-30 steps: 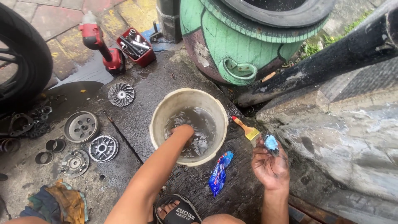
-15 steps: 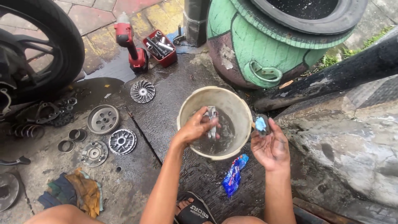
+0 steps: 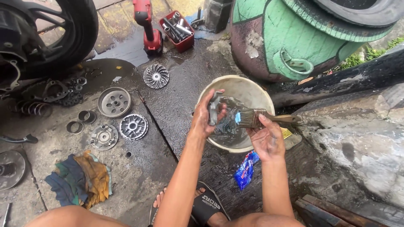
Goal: Cleaning various motorcycle engine components in a bucket of solvent using a brush and sponge
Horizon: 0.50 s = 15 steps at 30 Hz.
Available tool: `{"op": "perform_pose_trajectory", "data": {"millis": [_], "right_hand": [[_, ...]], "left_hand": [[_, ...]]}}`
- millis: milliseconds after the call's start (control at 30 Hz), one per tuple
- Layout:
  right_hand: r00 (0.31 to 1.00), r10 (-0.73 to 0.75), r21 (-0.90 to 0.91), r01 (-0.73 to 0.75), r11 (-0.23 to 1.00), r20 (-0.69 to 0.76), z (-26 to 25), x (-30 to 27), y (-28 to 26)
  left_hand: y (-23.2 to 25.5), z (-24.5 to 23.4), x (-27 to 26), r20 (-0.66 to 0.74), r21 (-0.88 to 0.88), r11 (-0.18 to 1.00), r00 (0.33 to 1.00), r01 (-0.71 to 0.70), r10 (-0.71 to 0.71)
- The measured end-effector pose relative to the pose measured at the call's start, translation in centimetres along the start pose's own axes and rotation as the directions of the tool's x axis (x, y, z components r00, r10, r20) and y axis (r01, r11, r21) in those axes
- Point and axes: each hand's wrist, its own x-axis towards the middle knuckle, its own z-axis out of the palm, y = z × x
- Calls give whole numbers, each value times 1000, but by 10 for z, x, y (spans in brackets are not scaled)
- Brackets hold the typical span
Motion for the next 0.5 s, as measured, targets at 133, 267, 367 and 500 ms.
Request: {"op": "perform_pose_trajectory", "data": {"millis": [133, 267, 367, 500], "right_hand": [[988, -67, -107, 52, 993, -139, 5, 9, 10], [972, -204, -240, 172, 955, -118, 3, 9, 15], [946, -315, -385, 262, 885, -80, -7, 18, 16], [863, -381, -674, 499, 544, 332, 11, 22, 9]], "left_hand": [[-12, -12, 11, 30, 19, 1000, 999, -20, 19], [-17, -14, 20, 98, 21, 1000, 995, -17, 15], [-21, -20, 31, 119, 45, 998, 992, 43, -48], [-23, -23, 18, 95, 119, 982, 983, 146, -158]]}}
